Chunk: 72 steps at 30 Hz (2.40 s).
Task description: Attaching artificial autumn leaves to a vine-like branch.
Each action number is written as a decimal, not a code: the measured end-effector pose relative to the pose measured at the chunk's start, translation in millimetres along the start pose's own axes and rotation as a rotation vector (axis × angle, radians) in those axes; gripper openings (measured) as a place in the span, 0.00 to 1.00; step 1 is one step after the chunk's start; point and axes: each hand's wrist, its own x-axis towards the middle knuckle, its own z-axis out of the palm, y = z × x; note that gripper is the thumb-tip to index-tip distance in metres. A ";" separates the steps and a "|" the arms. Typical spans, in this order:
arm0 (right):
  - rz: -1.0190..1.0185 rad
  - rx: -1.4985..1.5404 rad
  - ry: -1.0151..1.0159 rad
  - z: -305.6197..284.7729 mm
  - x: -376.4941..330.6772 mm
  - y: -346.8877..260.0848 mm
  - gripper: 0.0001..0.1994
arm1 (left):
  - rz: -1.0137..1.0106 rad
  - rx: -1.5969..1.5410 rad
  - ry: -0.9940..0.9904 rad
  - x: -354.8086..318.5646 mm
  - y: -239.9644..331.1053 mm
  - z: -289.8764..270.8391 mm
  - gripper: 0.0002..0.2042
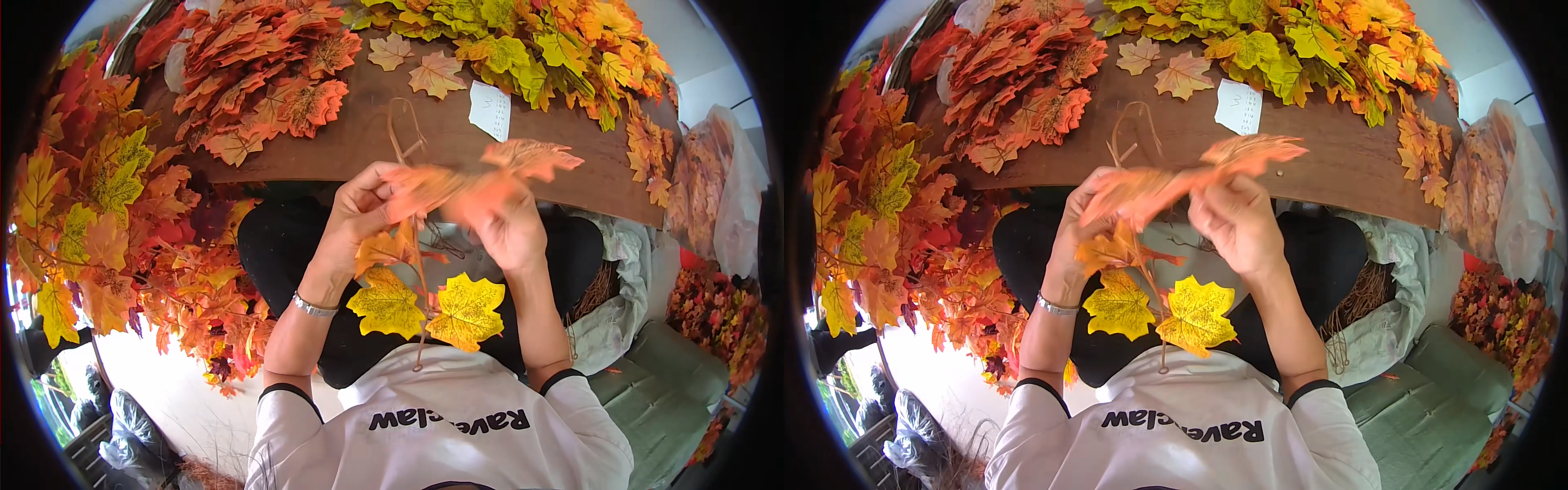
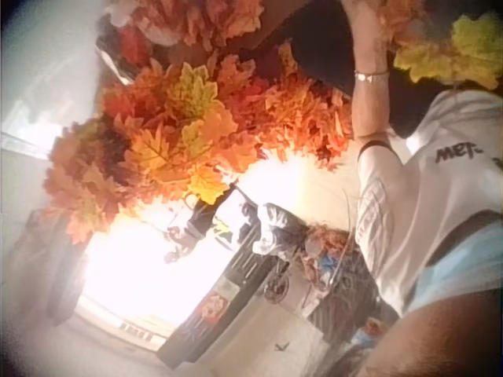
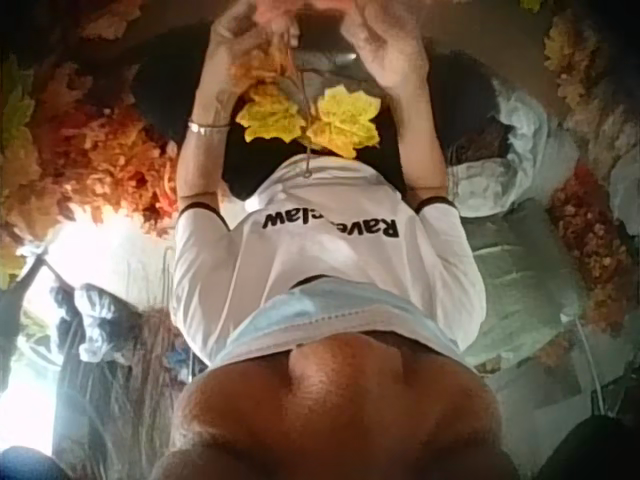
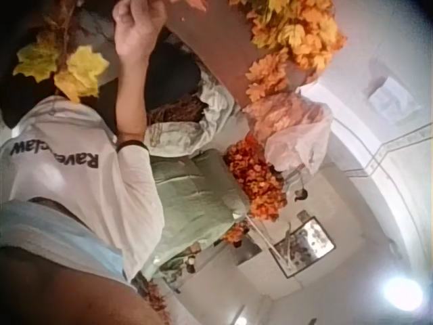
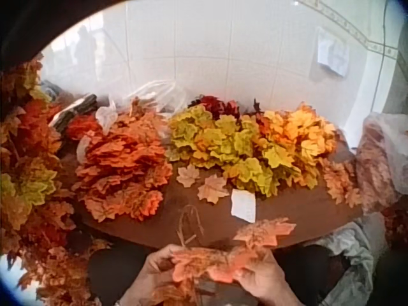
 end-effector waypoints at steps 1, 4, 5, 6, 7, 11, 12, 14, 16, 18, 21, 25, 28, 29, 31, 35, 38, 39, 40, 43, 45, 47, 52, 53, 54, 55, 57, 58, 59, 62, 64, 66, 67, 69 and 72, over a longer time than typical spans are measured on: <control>0.004 0.048 -0.012 -2.1 5.7 -1.8 0.11 | -0.023 0.029 -0.022 -1.4 1.7 1.1 0.10; 0.000 0.151 0.133 13.8 11.4 21.7 0.08 | -0.002 0.102 -0.060 -0.4 -1.3 1.7 0.12; 0.064 0.164 0.240 19.9 10.1 30.4 0.08 | 0.019 0.105 -0.059 -0.7 -1.3 2.9 0.13; 0.128 0.203 0.297 27.1 8.6 34.8 0.09 | 0.040 0.108 -0.059 -0.9 -0.9 3.4 0.13; 0.165 0.227 0.251 29.4 8.4 36.1 0.09 | 0.047 0.094 -0.060 -0.5 -0.3 2.8 0.14; 0.202 0.305 0.195 31.6 6.8 41.4 0.09 | 0.074 0.095 -0.048 -1.1 0.2 1.6 0.13; 0.200 0.299 0.193 32.2 6.7 41.4 0.09 | 0.080 0.109 -0.043 -1.3 0.7 2.1 0.13; 0.200 0.287 0.187 34.2 6.7 40.9 0.09 | 0.078 0.129 -0.035 -2.2 2.7 3.5 0.13; 0.211 0.289 0.184 35.3 6.7 40.7 0.08 | 0.079 0.138 -0.026 -3.3 3.9 4.5 0.13; 0.200 0.250 0.200 36.3 7.1 41.8 0.09 | 0.082 0.135 -0.019 -3.4 4.2 6.0 0.13; 0.166 0.166 0.234 36.3 7.4 46.7 0.09 | 0.083 0.156 -0.009 -4.5 3.1 5.1 0.13; 0.099 0.103 0.194 33.8 6.3 48.9 0.07 | 0.089 0.166 0.001 -4.1 1.3 5.0 0.13; 0.081 0.074 0.163 33.6 4.7 47.2 0.06 | 0.100 0.221 0.001 -3.7 2.8 7.6 0.13; 0.085 0.069 0.156 33.2 4.1 45.4 0.06 | 0.099 0.213 0.004 -3.8 2.4 8.3 0.13; 0.065 0.033 0.117 31.2 3.6 44.6 0.07 | 0.098 0.191 0.008 -4.2 0.6 8.2 0.13; 0.017 -0.058 0.034 22.1 2.7 42.5 0.12 | 0.063 0.166 -0.018 -4.2 2.1 7.1 0.13; -0.019 -0.210 0.071 18.8 3.0 39.6 0.14 | 0.054 0.259 -0.041 -3.1 4.9 4.0 0.11; -0.020 -0.204 0.089 20.3 2.0 39.8 0.15 | 0.060 0.307 -0.045 -2.4 5.0 2.8 0.11; -0.021 -0.198 0.107 23.0 0.5 40.4 0.16 | 0.131 0.377 -0.018 -1.3 4.2 2.0 0.10; 0.012 -0.154 0.094 19.5 0.3 43.9 0.18 | 0.238 0.361 0.067 2.7 8.9 9.4 0.08; 0.106 -0.027 0.029 13.8 0.5 46.7 0.17 | 0.199 0.175 0.026 0.9 7.6 3.7 0.08; 0.222 0.111 -0.029 11.5 0.9 49.6 0.16 | 0.193 0.054 0.023 0.0 4.0 4.2 0.07; 0.289 -0.067 -0.052 15.9 -3.9 38.1 0.16 | 0.274 0.112 -0.015 1.9 1.5 3.3 0.07; 0.261 -0.297 -0.028 7.4 -2.8 26.1 0.16 | 0.355 0.210 0.018 4.3 -3.5 -0.4 0.07; 0.228 -0.526 0.001 -1.5 -1.2 12.1 0.15 | 0.435 0.309 0.050 6.4 -5.9 -1.9 0.07; 0.041 -0.722 0.014 -10.3 3.6 -4.1 0.13 | 0.468 0.397 0.066 6.1 -5.4 -2.1 0.07; 0.028 -1.077 0.152 -23.2 16.6 -57.3 0.11 | 0.388 0.383 0.062 2.5 -0.1 0.8 0.07; -0.098 -1.182 0.157 -30.4 26.1 -86.0 0.10 | 0.348 0.375 0.062 0.2 1.9 1.7 0.07; -0.277 -1.335 0.158 -47.3 38.4 -112.4 0.08 | 0.320 0.390 0.053 -0.8 1.5 1.8 0.06; -0.505 -1.625 0.363 -111.3 89.3 -207.1 0.11 | 0.238 0.382 0.084 1.9 2.1 12.6 0.05; -0.477 -1.784 0.655 -162.0 125.6 -260.6 0.12 | 0.196 0.374 0.038 7.4 0.4 13.8 0.05; -0.628 -1.956 0.607 -180.4 153.5 -280.5 0.11 | 0.172 0.325 0.023 11.2 -1.4 12.6 0.05; -0.706 -2.039 0.579 -188.0 165.5 -285.7 0.10 | 0.167 0.305 0.041 13.0 -3.7 12.0 0.05; -0.538 -2.256 0.641 -192.9 185.8 -288.6 0.08 | 0.161 0.299 0.068 15.6 -5.6 15.1 0.05; -0.433 -2.428 0.691 -209.2 197.4 -294.6 0.07 | 0.143 0.287 0.038 18.4 -8.4 7.6 0.05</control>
